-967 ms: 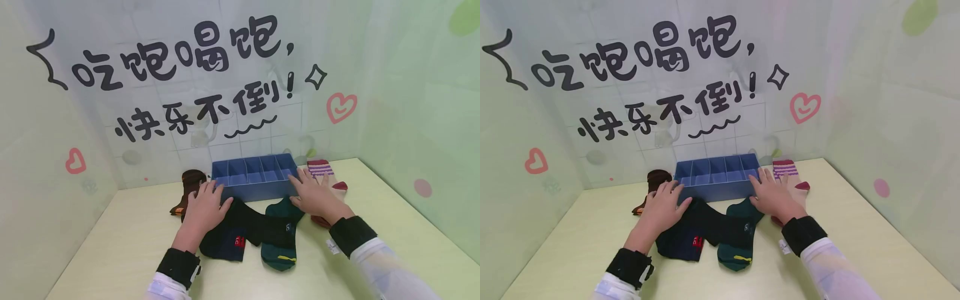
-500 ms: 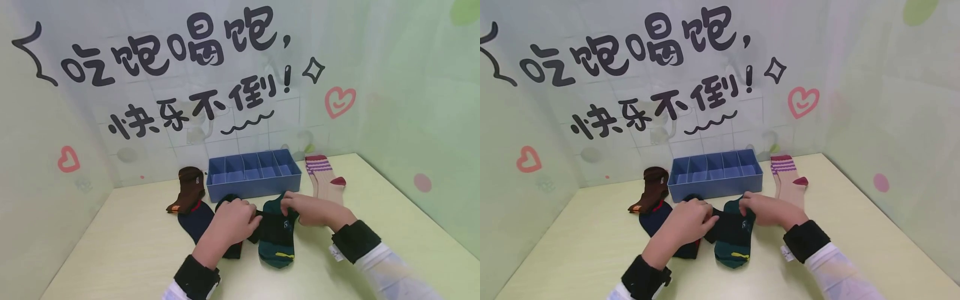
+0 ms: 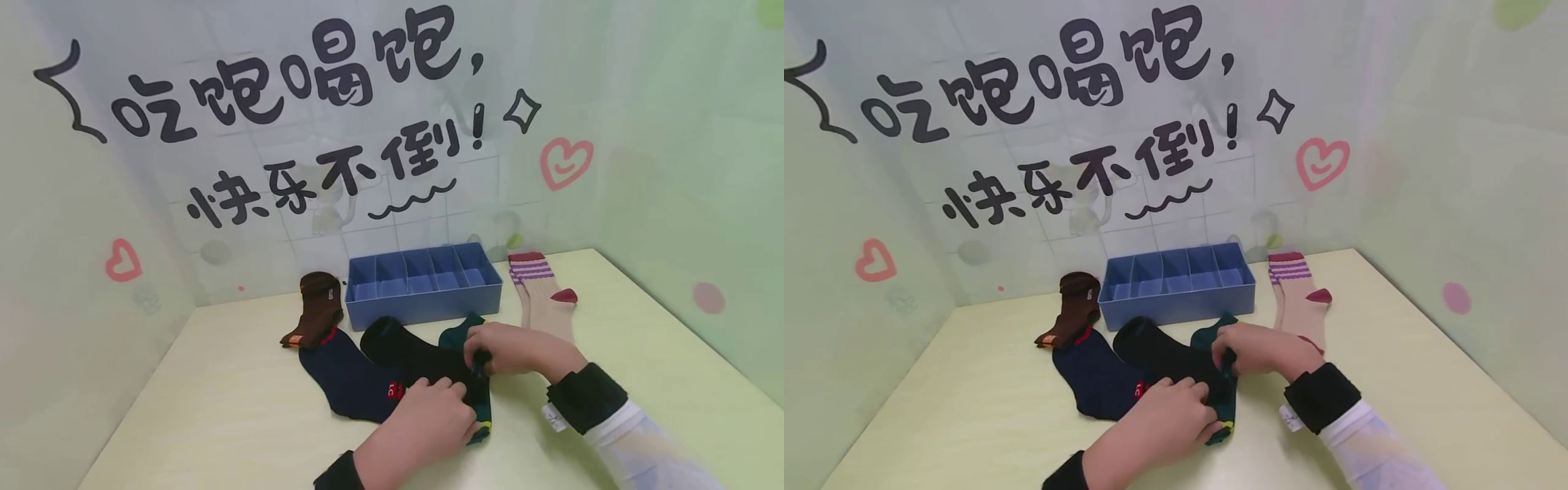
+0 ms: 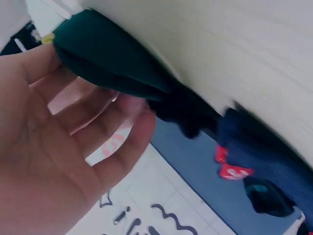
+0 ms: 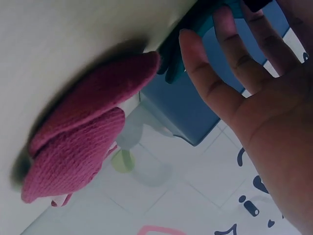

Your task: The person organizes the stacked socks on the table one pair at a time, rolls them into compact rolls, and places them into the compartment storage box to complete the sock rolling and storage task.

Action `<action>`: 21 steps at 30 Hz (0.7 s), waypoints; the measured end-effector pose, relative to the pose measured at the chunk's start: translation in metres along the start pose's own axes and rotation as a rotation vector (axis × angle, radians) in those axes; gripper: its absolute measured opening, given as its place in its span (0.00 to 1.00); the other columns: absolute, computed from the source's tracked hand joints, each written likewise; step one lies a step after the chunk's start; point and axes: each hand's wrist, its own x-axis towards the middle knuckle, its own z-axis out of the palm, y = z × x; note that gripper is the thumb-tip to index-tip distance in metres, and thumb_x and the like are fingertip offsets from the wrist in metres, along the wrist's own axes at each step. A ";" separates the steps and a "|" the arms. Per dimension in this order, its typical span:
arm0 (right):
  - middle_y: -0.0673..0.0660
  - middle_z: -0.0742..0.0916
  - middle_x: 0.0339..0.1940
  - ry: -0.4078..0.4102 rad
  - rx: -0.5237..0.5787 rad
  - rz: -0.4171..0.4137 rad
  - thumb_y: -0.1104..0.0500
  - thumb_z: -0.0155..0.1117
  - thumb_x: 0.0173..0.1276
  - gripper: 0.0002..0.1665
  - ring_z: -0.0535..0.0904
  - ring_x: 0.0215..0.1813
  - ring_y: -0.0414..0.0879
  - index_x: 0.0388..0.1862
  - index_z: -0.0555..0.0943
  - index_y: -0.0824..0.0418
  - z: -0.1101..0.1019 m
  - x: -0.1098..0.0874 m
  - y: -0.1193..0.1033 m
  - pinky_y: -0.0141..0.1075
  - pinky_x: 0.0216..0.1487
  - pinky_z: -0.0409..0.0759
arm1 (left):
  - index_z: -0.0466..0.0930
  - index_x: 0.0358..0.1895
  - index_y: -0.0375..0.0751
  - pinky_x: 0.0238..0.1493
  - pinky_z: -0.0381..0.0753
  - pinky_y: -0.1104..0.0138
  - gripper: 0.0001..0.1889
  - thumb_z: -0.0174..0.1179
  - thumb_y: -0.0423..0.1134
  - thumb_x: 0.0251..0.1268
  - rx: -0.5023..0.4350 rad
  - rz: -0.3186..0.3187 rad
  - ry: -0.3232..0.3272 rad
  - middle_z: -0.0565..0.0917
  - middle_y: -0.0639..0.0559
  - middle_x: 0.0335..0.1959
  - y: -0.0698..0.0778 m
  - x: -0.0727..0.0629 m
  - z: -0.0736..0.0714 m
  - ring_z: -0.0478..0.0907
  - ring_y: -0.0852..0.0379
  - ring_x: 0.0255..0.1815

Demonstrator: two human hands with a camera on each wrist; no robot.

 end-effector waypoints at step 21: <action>0.41 0.70 0.17 -0.001 0.012 -0.080 0.66 0.73 0.65 0.12 0.65 0.24 0.33 0.45 0.93 0.53 -0.011 -0.001 -0.039 0.28 0.32 0.69 | 0.56 0.86 0.60 0.75 0.74 0.68 0.36 0.48 0.65 0.82 -0.278 0.156 -0.301 0.57 0.62 0.87 0.028 0.010 -0.012 0.57 0.66 0.86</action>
